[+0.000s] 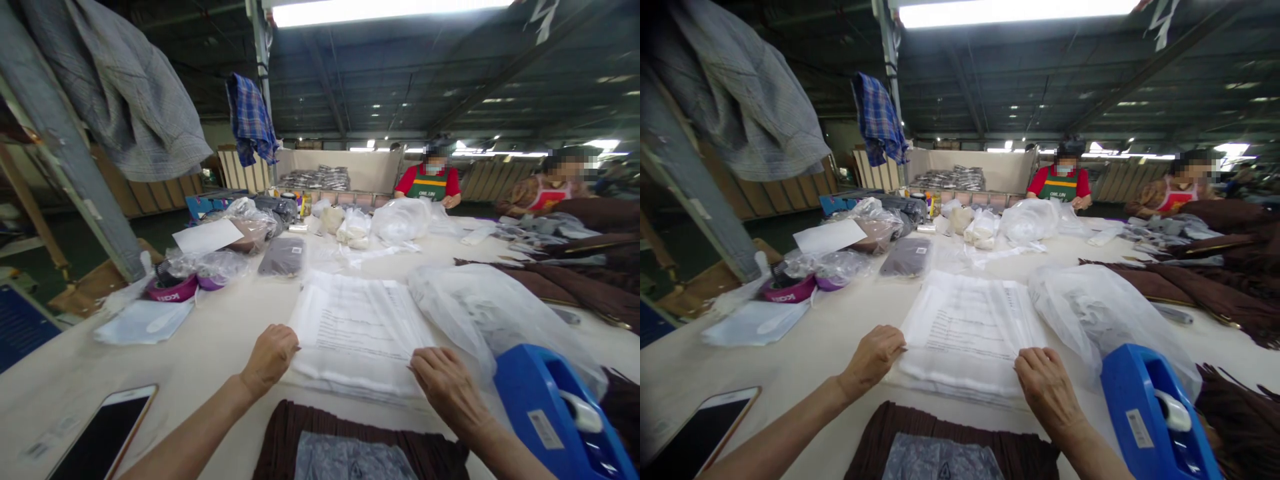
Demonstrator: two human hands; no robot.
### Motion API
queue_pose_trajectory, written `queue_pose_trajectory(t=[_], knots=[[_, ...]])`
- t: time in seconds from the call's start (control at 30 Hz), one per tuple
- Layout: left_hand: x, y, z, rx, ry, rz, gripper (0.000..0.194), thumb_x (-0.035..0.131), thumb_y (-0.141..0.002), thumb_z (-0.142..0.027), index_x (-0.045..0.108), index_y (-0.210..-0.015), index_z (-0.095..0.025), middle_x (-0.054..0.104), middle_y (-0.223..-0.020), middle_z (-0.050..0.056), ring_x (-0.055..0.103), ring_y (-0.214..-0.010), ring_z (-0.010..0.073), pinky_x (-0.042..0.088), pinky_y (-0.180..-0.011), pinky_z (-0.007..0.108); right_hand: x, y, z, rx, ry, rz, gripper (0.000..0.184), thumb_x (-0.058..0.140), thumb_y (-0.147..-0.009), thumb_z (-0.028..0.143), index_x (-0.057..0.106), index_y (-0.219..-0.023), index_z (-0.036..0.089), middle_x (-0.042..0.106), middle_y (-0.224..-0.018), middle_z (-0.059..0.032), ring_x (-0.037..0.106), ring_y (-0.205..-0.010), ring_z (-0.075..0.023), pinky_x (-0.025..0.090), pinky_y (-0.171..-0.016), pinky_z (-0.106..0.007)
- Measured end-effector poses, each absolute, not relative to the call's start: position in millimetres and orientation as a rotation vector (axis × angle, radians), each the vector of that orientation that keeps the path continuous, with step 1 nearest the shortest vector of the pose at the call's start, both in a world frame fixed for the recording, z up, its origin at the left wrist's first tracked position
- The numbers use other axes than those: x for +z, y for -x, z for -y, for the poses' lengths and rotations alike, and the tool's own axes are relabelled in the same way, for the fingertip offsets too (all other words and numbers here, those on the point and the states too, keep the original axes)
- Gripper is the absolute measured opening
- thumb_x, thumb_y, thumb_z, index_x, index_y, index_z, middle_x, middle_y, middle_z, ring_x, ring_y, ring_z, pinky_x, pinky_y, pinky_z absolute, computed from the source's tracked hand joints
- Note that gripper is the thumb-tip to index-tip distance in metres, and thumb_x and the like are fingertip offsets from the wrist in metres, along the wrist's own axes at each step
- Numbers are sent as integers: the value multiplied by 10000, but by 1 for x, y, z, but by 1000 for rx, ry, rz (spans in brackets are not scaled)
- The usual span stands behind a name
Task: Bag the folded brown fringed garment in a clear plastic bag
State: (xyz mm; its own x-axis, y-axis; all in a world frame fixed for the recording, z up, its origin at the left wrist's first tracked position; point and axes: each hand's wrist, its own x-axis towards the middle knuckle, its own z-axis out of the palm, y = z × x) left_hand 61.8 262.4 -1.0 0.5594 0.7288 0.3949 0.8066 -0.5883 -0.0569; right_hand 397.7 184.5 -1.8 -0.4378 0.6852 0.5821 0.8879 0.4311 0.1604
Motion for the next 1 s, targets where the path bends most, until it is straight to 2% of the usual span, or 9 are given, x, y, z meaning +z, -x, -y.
queue_pose_trajectory(t=[0.13, 0.27, 0.37, 0.4, 0.5, 0.57, 0.67, 0.87, 1.0], knots=[[10, -69, -245, -527, 2536, 1184, 103, 636, -723, -60, 581, -748, -143, 652, -848, 63, 572, -806, 225, 374, -693, 339, 8, -380, -170, -676, 1255, 2298, 217, 378, -847, 40, 508, -762, 191, 563, -717, -24, 491, -644, -163, 321, -656, -281], [19, -108, -217, -666, 2560, 953, 349, 641, -751, -177, 522, -1080, -162, 619, -1066, 65, 519, -987, 238, 320, -829, 394, 24, -330, -157, -656, 1228, 2319, 265, 367, -748, -39, 462, -742, 208, 543, -663, -14, 479, -544, -153, 327, -543, -258], [16, -132, -207, -831, 2635, 789, 121, 573, -802, -295, 554, -794, -175, 622, -790, 24, 528, -791, 200, 307, -745, 383, 37, -293, -149, -488, 1212, 2279, 228, 391, -736, -8, 469, -728, 206, 539, -641, -11, 466, -490, -141, 317, -470, -259], [16, -134, -206, -878, 2669, 770, 201, 545, -815, -337, 525, -696, -177, 590, -700, 14, 510, -715, 182, 304, -705, 371, 41, -286, -147, -348, 1194, 2291, 197, 416, -735, 18, 485, -748, 201, 556, -669, -13, 487, -523, -140, 340, -485, -254], [19, -120, -208, -986, 2782, 664, 263, 415, -905, -312, 530, -721, -163, 587, -706, 19, 489, -687, 149, 311, -681, 337, 49, -291, -147, 42, 1156, 2400, 362, 503, -658, 70, 532, -996, 196, 628, -947, -37, 555, -869, -183, 425, -762, -302], [27, -103, -207, -1037, 2834, 518, 259, 328, -947, -222, 537, -810, -152, 615, -792, 28, 495, -746, 137, 320, -707, 315, 48, -311, -156, 100, 1194, 2469, 639, 501, -580, 57, 460, -1202, 200, 581, -1173, -60, 463, -1112, -235, 341, -948, -408], [41, -83, -199, -1039, 2869, 267, 302, 283, -950, -177, 501, -743, -147, 611, -776, 39, 493, -757, 141, 326, -694, 304, 38, -345, -183, 39, 1308, 2514, 767, 446, -529, 7, 416, -1277, 170, 518, -1285, -91, 364, -1228, -247, 232, -1028, -473], [62, -61, -186, -824, 2934, 201, 320, 250, -948, -171, 548, -834, -142, 639, -859, 75, 530, -828, 166, 384, -736, 311, 21, -379, -222, 28, 1369, 2507, 323, 462, -587, 20, 620, -786, 219, 645, -771, -22, 567, -843, -197, 374, -879, -440], [63, -38, -213, -702, 2739, 290, 322, 256, -959, -210, 558, -1012, -112, 673, -945, 82, 540, -913, 171, 386, -825, 318, 23, -398, -207, -54, 1314, 2411, 197, 466, -658, 30, 529, -757, 188, 631, -812, -53, 572, -820, -181, 436, -778, -354]])
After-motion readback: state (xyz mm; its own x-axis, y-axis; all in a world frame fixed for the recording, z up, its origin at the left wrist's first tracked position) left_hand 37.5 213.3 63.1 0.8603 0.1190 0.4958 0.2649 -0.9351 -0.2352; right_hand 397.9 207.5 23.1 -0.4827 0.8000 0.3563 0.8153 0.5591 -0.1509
